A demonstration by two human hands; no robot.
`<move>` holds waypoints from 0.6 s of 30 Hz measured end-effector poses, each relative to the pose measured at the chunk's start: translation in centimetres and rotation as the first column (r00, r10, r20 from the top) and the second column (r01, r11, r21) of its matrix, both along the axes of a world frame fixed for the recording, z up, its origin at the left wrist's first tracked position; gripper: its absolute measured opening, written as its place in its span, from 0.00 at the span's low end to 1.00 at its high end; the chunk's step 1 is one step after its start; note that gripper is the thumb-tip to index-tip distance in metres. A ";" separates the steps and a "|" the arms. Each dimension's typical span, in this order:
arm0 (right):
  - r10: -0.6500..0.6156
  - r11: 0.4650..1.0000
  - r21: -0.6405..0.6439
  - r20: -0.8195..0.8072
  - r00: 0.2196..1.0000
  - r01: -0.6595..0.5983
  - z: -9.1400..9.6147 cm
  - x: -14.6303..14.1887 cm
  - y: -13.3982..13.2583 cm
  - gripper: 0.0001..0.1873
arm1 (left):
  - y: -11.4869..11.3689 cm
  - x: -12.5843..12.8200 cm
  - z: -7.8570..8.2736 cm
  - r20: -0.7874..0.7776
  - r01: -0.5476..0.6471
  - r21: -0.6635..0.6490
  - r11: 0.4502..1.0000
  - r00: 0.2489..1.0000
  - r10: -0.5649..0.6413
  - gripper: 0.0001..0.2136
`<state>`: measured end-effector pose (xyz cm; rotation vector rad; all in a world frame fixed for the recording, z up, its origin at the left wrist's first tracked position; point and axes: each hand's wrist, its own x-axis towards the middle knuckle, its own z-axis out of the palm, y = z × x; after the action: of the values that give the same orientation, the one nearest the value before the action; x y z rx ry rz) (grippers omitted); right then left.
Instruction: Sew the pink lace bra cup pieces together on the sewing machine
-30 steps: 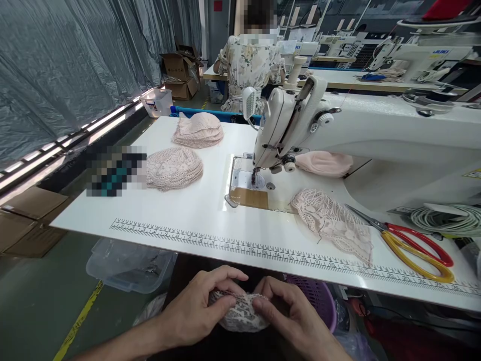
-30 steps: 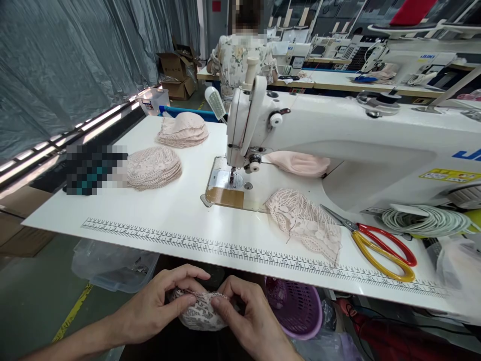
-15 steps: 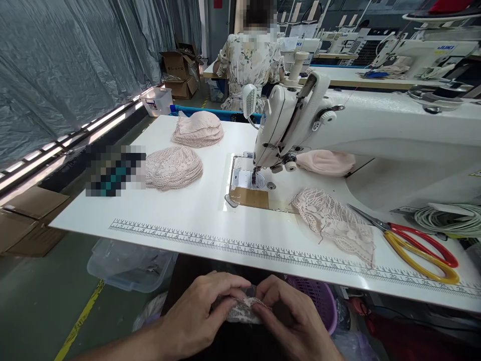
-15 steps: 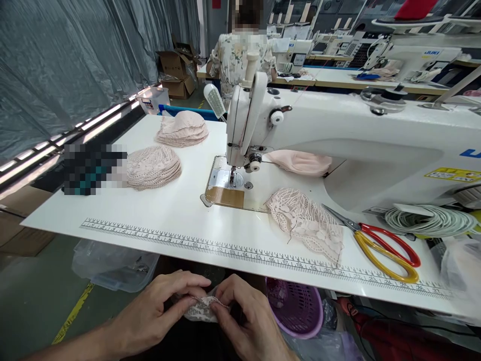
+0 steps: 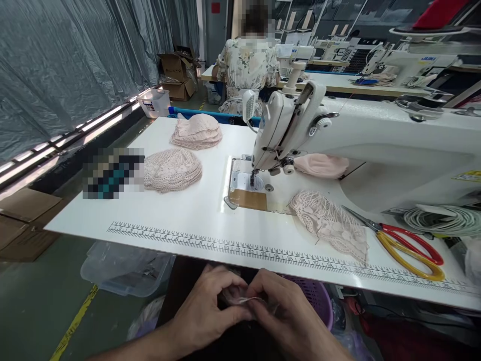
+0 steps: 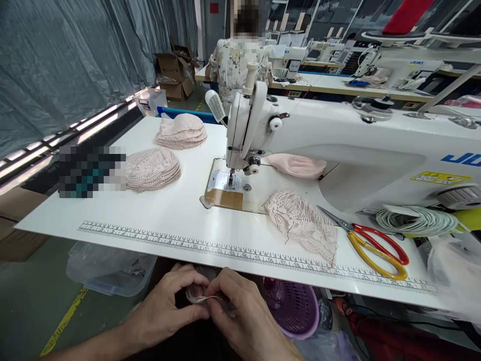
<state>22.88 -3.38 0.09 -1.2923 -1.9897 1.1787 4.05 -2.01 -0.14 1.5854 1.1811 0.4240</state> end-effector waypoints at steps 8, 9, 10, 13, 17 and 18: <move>0.043 0.977 -0.214 0.102 0.994 -0.020 0.9 0.3 -0.1 0.01 | -0.1 -0.7 0.5 0.129 0.059 -0.023 0.998 0.990 -0.055 0.07; 0.065 0.975 -0.217 0.093 0.994 -0.043 1.1 0.2 0.1 0.02 | -0.1 -0.9 0.6 0.123 0.072 -0.018 0.997 0.990 -0.070 0.07; 0.080 0.975 -0.212 0.077 0.994 -0.062 1.2 0.2 0.2 0.04 | -0.1 -1.1 0.8 0.117 0.078 -0.009 0.997 0.990 -0.077 0.07; 0.108 0.975 -0.196 0.013 0.994 -0.104 1.7 0.0 0.5 0.05 | -0.1 -1.5 1.1 0.130 0.066 0.001 0.998 0.989 -0.066 0.06; 0.097 0.950 -0.299 0.004 0.995 -0.092 2.0 0.0 0.5 0.05 | 0.2 -1.7 1.6 0.156 0.062 -0.004 0.998 0.986 -0.061 0.06; 0.091 0.939 -0.333 -0.005 0.996 -0.087 2.0 0.0 0.5 0.06 | 0.3 -1.7 1.8 0.150 0.067 -0.003 0.998 0.987 -0.066 0.06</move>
<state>22.83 -2.89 2.14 -1.3782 -1.9301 1.6112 2.33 -1.73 1.66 1.5537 1.0122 0.4856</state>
